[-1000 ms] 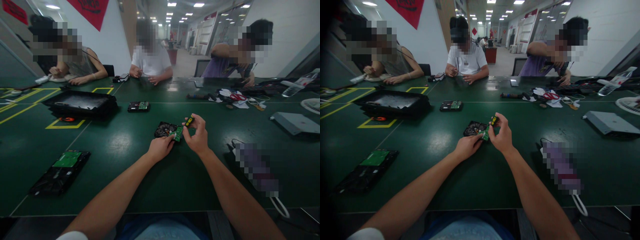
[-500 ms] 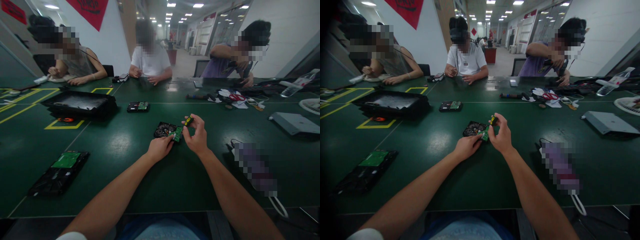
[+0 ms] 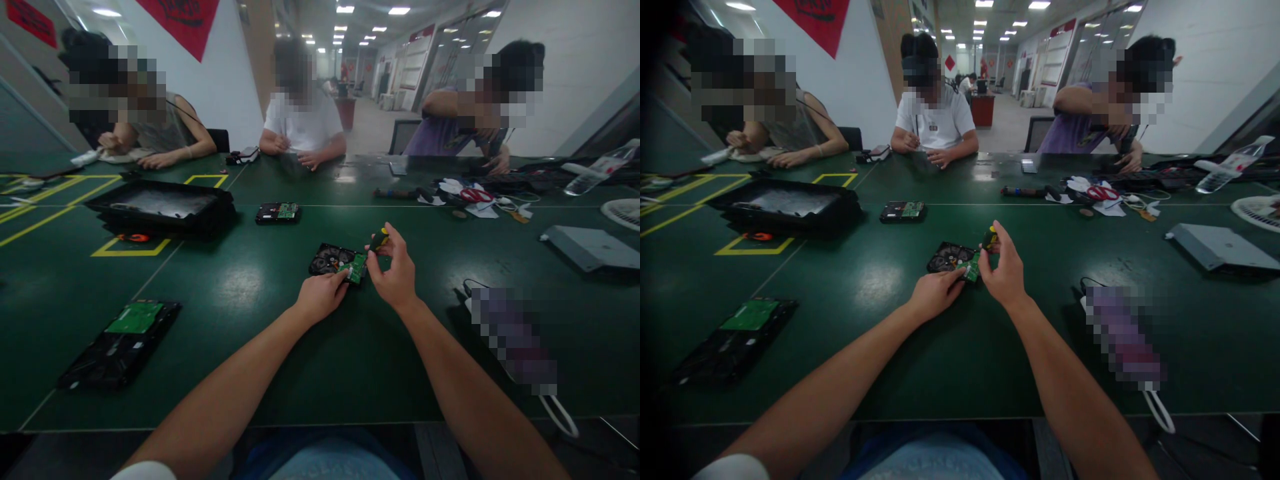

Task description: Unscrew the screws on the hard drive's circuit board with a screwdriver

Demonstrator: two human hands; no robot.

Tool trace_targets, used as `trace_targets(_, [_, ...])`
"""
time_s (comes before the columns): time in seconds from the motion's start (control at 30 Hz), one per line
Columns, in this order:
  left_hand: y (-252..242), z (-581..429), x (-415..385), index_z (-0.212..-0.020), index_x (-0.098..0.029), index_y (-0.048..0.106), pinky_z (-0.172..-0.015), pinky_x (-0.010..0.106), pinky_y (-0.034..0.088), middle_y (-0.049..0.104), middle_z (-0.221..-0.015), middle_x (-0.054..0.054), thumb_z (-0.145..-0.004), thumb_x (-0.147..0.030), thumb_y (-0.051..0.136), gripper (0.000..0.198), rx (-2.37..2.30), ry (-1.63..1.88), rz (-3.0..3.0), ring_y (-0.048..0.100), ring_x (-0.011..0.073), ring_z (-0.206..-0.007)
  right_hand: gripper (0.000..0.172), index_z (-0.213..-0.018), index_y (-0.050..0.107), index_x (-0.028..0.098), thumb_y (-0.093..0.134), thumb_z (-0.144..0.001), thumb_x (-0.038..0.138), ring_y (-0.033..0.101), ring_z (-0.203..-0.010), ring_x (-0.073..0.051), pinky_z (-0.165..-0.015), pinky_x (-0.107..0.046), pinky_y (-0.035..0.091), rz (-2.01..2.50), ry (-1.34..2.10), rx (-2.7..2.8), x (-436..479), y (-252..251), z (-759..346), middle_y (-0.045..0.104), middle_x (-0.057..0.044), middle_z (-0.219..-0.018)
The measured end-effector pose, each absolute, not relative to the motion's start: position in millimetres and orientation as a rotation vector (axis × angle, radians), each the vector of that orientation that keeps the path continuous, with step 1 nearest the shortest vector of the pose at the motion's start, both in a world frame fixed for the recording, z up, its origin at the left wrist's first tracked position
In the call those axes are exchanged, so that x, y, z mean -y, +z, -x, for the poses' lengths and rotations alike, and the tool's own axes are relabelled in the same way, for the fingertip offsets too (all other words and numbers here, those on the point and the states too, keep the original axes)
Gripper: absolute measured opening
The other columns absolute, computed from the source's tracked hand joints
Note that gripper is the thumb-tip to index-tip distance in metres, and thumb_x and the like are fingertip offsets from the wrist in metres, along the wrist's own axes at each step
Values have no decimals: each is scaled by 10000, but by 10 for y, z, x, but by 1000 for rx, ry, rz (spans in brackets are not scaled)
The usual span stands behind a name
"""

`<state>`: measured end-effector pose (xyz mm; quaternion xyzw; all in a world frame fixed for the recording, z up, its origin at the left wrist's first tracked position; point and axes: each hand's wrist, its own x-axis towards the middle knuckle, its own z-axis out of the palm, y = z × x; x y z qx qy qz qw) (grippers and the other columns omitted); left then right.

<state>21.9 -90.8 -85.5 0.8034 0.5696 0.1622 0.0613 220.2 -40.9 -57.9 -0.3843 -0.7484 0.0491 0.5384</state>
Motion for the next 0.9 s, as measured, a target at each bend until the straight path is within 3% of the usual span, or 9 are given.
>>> trace_targets(0.47, [-857, -210, 905, -1451, -261, 550, -908, 363, 570, 751, -1193, 70, -1029, -400, 443, 457, -1729, 475, -2428, 726, 243, -1048, 668, -1528, 378, 310, 660, -922, 318, 661, -909, -237, -777, -453, 650, 909, 16, 1772, 380, -582, -2215, 620, -101, -1243])
trace_targets(0.63, [-867, -203, 903, -1454, -251, 549, -908, 363, 572, 750, -1195, 74, -1026, -398, 450, 463, -1716, 480, -2436, 727, 242, -1044, 636, -1544, 359, 322, 594, -954, 285, 665, -956, -244, -850, -481, 637, 901, 52, 1802, 384, -564, -2219, 599, -109, -1306])
trace_targets(0.8, [-859, -206, 907, -1448, -246, 556, -908, 354, 570, 751, -1196, 77, -1029, -405, 448, 461, -1724, 478, -2424, 727, 238, -1044, 665, -1536, 370, 319, 644, -931, 314, 660, -885, -239, -775, -471, 648, 914, 20, 1762, 382, -567, -2218, 604, -107, -1236])
trace_targets(0.9, [-849, -207, 909, -1460, -255, 545, -905, 350, 570, 749, -1202, 75, -1027, -401, 457, 465, -1729, 460, -2418, 726, 235, -1046, 657, -1535, 368, 309, 635, -935, 311, 672, -908, -244, -806, -479, 648, 908, 45, 1770, 388, -570, -2209, 603, -115, -1267])
